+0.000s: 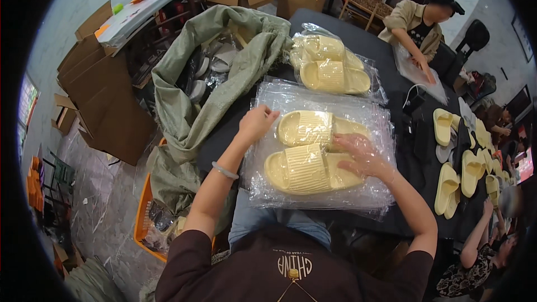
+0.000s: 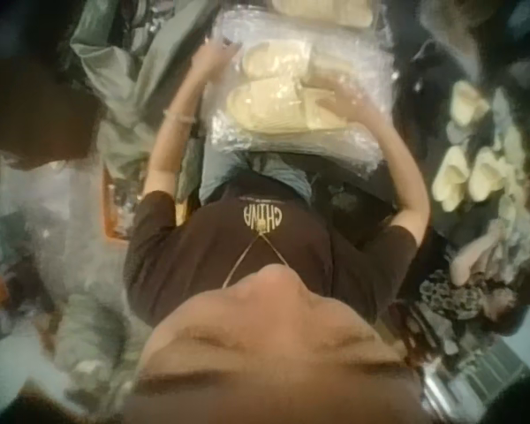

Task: The person sits at a table in a workshop and repeatedly takes pairs of yellow and black slippers from a large green sack. They place the slippers onto a sheet of bubble wrap on the table, fold the wrap around them, and then move the wrapped packages to a pile on the table. The process is repeated continuously throughout the video.

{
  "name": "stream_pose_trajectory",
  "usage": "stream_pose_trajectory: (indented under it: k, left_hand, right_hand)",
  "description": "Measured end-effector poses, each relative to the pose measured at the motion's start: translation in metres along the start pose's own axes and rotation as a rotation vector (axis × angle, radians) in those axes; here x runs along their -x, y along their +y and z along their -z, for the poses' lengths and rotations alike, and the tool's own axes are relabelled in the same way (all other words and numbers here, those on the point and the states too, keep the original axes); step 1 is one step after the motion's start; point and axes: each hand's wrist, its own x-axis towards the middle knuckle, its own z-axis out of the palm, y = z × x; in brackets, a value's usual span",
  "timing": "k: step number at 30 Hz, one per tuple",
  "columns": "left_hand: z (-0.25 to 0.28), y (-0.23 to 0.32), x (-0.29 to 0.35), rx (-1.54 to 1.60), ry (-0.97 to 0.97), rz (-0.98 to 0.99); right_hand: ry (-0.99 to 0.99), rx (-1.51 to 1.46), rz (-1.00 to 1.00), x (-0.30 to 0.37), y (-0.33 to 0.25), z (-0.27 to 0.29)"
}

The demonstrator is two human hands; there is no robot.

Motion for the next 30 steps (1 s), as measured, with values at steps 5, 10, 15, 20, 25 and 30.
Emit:
stream_pose_trajectory:
  k: [5, 10, 15, 20, 25, 30]
  left_hand:
    - [-0.015, 0.000, 0.002, 0.115, -0.045, 0.066]
    - [-0.040, -0.006, 0.005, -0.027, 0.322, -0.016]
    - [-0.041, -0.015, 0.009, -0.136, 0.490, -0.031]
    - [-0.053, -0.014, 0.005, -0.256, 0.506, -0.051]
    - [-0.045, -0.002, 0.014, -0.236, 0.493, -0.090]
    - [-0.007, 0.016, 0.036, -0.450, 0.603, -0.445]
  right_hand:
    - [-0.120, -0.092, -0.123, -0.042, -0.018, -0.019]
    - [-0.159, -0.143, -0.250, -0.048, 0.003, -0.048]
    - [0.078, 0.014, -0.408, 0.009, 0.035, -0.033]
    - [0.474, -0.051, -0.520, 0.094, 0.075, 0.001]
    - [0.859, 0.450, -0.584, 0.128, 0.064, 0.087]
    - [0.989, -0.119, -0.584, 0.042, -0.045, 0.154]
